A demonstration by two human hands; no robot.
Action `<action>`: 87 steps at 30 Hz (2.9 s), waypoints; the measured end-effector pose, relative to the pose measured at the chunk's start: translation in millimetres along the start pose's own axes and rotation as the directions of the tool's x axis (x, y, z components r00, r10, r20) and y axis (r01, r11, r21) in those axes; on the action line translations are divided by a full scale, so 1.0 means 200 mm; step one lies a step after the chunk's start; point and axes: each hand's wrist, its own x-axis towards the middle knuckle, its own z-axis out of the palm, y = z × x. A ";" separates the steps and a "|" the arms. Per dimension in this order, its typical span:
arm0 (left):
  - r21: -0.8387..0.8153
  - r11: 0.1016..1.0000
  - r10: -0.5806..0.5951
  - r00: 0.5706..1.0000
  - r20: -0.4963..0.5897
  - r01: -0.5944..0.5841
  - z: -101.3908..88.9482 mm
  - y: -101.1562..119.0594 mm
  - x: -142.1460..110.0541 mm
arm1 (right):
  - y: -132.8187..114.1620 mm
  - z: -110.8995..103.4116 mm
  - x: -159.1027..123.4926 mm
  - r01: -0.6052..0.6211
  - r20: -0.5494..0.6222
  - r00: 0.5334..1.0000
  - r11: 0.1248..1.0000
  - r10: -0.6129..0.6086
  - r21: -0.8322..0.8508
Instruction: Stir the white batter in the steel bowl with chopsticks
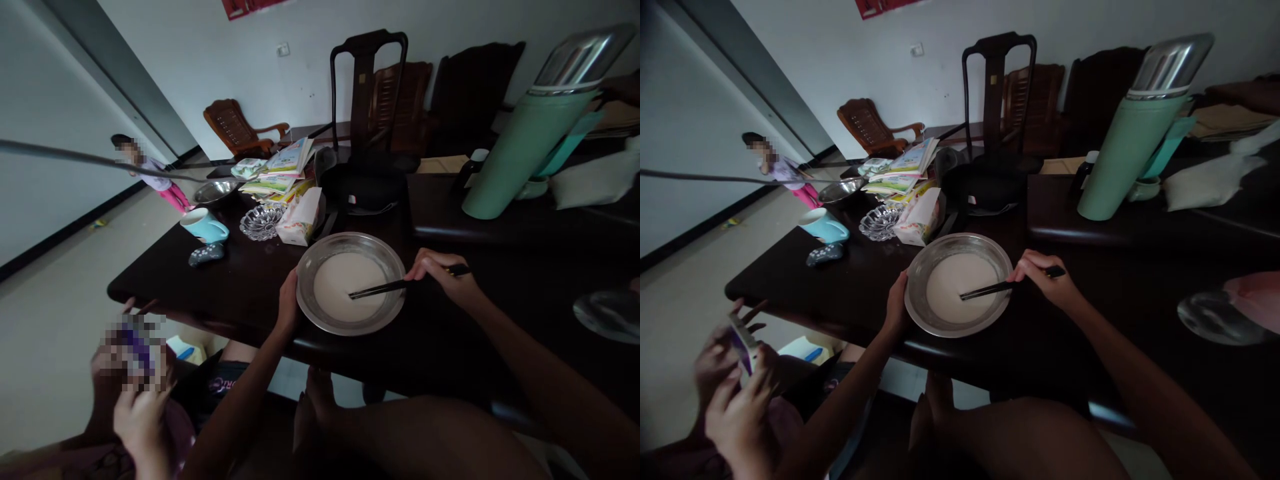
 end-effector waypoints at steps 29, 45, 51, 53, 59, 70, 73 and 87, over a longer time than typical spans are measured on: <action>-0.010 1.000 -0.011 1.000 0.001 0.011 0.00 -0.02 0.00 | -0.01 0.00 0.01 -0.035 -0.073 0.997 0.999 0.036 0.011; -0.014 1.000 0.002 1.000 -0.005 -0.002 0.00 -0.04 0.01 | 0.00 0.02 0.01 0.019 0.009 1.000 0.995 -0.018 -0.100; -0.012 1.000 0.001 1.000 0.010 -0.001 0.00 -0.01 0.00 | 0.00 0.00 0.01 -0.023 -0.097 0.995 1.000 0.024 0.017; -0.010 1.000 0.001 1.000 0.003 -0.001 0.00 -0.01 0.00 | 0.00 0.01 0.01 -0.014 -0.011 1.000 1.000 0.014 -0.019; -0.018 1.000 -0.009 1.000 -0.002 0.009 0.00 -0.04 0.01 | 0.01 0.00 0.01 -0.036 -0.123 0.992 0.999 0.031 -0.040; -0.006 1.000 -0.022 1.000 0.000 0.022 0.00 0.01 0.00 | 0.00 0.00 0.01 -0.051 -0.155 0.987 0.999 0.051 0.006; -0.005 1.000 -0.022 1.000 -0.007 0.022 0.01 0.02 0.00 | 0.00 0.01 0.01 -0.068 -0.047 0.996 0.997 0.070 0.044; 0.023 1.000 -0.016 1.000 -0.007 0.016 0.00 -0.02 0.01 | 0.00 0.02 0.02 -0.023 0.021 0.999 0.997 0.025 -0.079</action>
